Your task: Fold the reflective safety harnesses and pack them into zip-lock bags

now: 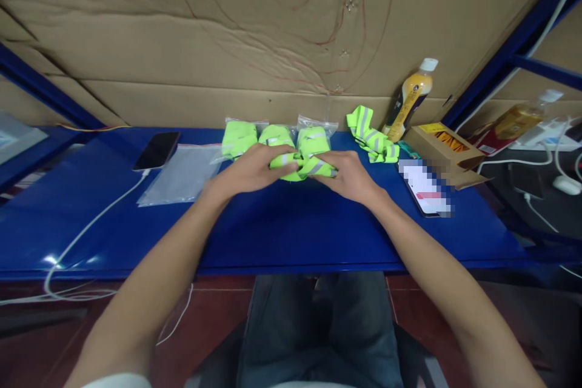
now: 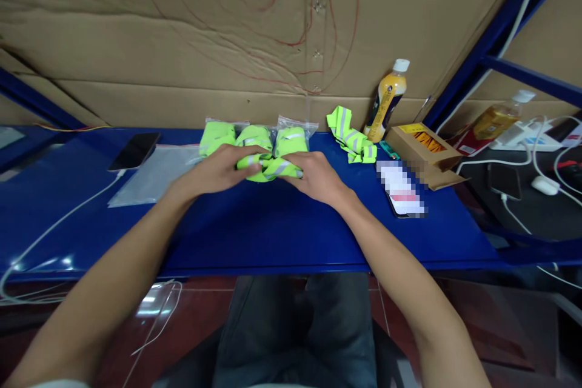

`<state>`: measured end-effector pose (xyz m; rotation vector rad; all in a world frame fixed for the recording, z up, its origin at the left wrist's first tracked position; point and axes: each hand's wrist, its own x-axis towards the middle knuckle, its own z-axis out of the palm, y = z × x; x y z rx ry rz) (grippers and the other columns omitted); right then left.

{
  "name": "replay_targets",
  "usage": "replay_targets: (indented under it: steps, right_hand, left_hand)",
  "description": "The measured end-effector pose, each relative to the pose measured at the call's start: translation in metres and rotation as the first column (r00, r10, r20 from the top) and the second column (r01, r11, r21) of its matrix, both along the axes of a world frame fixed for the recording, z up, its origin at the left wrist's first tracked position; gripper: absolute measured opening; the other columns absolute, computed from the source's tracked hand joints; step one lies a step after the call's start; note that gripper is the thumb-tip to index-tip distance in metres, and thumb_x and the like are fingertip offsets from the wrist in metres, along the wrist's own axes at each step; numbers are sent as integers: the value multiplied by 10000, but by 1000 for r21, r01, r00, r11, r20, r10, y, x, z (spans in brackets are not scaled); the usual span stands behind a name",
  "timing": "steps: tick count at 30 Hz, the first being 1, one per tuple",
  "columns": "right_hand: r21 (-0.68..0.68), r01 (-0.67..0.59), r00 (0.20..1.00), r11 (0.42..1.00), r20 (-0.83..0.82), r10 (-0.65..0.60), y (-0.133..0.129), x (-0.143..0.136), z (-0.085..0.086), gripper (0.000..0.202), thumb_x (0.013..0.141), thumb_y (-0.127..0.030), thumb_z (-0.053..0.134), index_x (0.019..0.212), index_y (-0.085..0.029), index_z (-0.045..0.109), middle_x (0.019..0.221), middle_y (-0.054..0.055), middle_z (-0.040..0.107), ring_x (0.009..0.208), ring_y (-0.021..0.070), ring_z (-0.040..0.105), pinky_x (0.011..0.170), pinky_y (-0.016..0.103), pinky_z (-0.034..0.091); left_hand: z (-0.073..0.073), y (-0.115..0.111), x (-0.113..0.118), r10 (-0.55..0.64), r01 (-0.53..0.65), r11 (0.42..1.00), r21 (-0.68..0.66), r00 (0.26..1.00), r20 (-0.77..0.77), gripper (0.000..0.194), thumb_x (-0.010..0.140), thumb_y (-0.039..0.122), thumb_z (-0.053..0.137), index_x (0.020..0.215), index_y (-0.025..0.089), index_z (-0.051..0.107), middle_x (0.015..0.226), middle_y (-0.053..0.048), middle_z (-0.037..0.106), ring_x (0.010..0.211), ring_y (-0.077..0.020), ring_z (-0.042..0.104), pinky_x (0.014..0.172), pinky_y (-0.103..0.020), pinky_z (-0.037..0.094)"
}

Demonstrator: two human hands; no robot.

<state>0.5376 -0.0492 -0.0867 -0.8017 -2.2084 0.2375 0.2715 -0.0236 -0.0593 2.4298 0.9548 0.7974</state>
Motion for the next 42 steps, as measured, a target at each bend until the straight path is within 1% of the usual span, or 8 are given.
replay_targets:
  steps: [5, 11, 20, 24, 29, 32, 36, 42]
  right_hand:
    - [359, 96, 985, 928, 100, -140, -3, 0, -12, 389, 1020, -154, 605, 1388, -94, 719, 1329, 175, 773, 1152, 297, 743, 1002, 425, 619]
    - [503, 337, 873, 796, 151, -465, -13, -35, -30, 519, 1016, -15, 446, 1446, -155, 701, 1350, 185, 733, 1037, 278, 689, 934, 457, 642]
    - [305, 276, 961, 911, -112, -254, -19, -51, -27, 600, 1121, -517, 509, 1593, -146, 514, 1593, 245, 528, 1489, 368, 535, 1221, 593, 505]
    - [-74, 346, 763, 935, -558, -326, -15, -64, -22, 509, 1078, -573, 592, 1424, -204, 642, 1412, 176, 668, 1339, 298, 664, 1164, 509, 557]
    - [-529, -174, 539, 831, -757, -369, -15, -71, -19, 523, 878, -724, 777, 1045, -231, 724, 918, 27, 757, 823, 215, 727, 772, 384, 667]
    - [-520, -126, 487, 845, -774, -405, -12, -61, -18, 475, 804, -647, 875, 969, -219, 751, 831, 1, 716, 725, 174, 665, 677, 326, 615]
    - [-402, 153, 571, 903, -709, -413, -7, -47, -15, 379, 817, -535, 877, 971, -204, 777, 891, 20, 753, 802, 182, 675, 779, 333, 576]
    - [-264, 231, 660, 936, -665, -351, -19, -56, -12, 359, 859, -516, 839, 1050, -225, 750, 994, 35, 785, 900, 209, 717, 867, 352, 583]
  left_hand:
    - [-14, -7, 31, 272, 102, 861, -499, 736, 620, 594, 821, 748, 858, 743, 176, 715, 754, -37, 659, 613, -175, 629, 530, -275, 504]
    - [-20, -24, 59, 618, 295, 667, -685, 296, 729, 444, 670, 412, 1032, 894, 171, 734, 808, 15, 700, 673, -130, 661, 577, -223, 534]
    - [-18, -23, 56, 565, 137, 793, -594, 199, 800, 458, 526, 199, 1014, 858, 189, 699, 802, 18, 714, 679, -143, 665, 634, -252, 566]
    - [-14, -28, 62, 417, 4, 905, -426, 202, 886, 361, 624, 252, 1006, 876, 217, 750, 874, 9, 725, 735, -136, 667, 671, -241, 557]
    - [-27, -32, 67, 288, -21, 954, -298, 327, 900, 397, 860, 610, 897, 1001, 254, 792, 914, -26, 734, 775, -168, 691, 712, -276, 575]
    - [-32, -26, 60, 301, 25, 938, -346, 438, 847, 560, 977, 779, 656, 1107, 261, 825, 1071, -75, 793, 963, -249, 755, 863, -363, 616]
    - [-29, -15, 48, 349, -58, 914, -402, 620, 703, 386, 922, 573, 803, 1078, 225, 860, 1164, -86, 825, 1220, -312, 727, 1013, -383, 584]
    - [-18, -22, 55, 507, 143, 795, -590, 379, 774, 361, 847, 560, 810, 911, 205, 825, 1020, -76, 826, 1136, -320, 761, 915, -362, 632]
